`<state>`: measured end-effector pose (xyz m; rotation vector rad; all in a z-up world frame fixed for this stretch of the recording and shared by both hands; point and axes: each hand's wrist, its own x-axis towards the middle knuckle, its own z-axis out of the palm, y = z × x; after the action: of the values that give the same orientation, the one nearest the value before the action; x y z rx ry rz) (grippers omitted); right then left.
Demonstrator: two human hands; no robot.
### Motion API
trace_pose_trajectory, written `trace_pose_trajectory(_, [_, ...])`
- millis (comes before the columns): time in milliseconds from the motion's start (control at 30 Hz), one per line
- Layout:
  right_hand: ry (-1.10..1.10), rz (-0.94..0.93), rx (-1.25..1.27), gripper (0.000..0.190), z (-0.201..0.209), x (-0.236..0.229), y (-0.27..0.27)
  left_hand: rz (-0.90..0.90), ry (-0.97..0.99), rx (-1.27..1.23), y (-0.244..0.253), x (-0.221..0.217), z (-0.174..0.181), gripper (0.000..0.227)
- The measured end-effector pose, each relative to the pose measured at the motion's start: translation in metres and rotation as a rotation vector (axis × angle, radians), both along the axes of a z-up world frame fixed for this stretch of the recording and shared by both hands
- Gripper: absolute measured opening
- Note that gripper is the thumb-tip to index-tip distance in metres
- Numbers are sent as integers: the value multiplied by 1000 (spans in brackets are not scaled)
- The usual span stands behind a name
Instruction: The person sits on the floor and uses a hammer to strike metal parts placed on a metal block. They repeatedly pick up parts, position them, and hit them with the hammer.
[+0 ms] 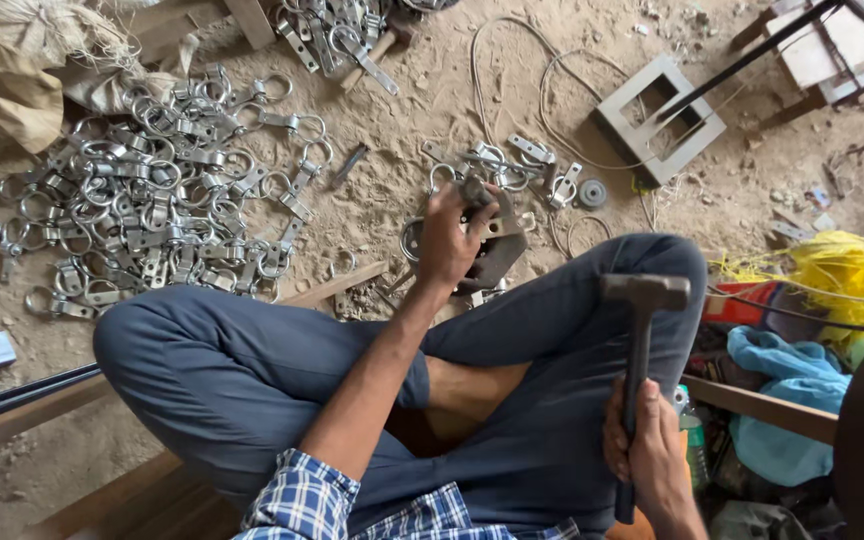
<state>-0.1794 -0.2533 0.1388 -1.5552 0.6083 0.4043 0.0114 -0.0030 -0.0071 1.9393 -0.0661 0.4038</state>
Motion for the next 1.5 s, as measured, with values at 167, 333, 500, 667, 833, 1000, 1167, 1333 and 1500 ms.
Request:
trace_pose_trajectory(167, [15,-40,109,49,-11,1,-5,20,-24,75,7,-14,26,25])
trace_pose_trajectory(333, [30,-11,129,50,-9,15,-3,14,-38,215,-1,-22,27,23])
trace_pose_trajectory(500, [57,-16,201,52,-8,14,-6,13,-6,223,-5,-23,23,23])
trace_pose_trajectory(667, [56,8,228,53,-13,13,-11,-40,14,293,-5,-24,21,25])
trace_pose_trajectory(833, [68,13,160,55,-12,16,-11,-68,-79,371,-8,-17,3,28])
trace_pose_trajectory(1000, [40,47,21,49,0,19,0,-85,-108,282,-9,-17,3,28])
trace_pose_trajectory(1167, [50,118,-162,38,6,27,23,-60,-53,324,-10,-16,9,30])
trace_pose_trajectory(1333, [-63,170,-247,34,42,53,48,-28,-74,311,-13,-15,15,37])
trace_pose_trajectory(1500, [-555,98,-341,42,97,70,31,-41,-111,278,-15,-16,11,35])
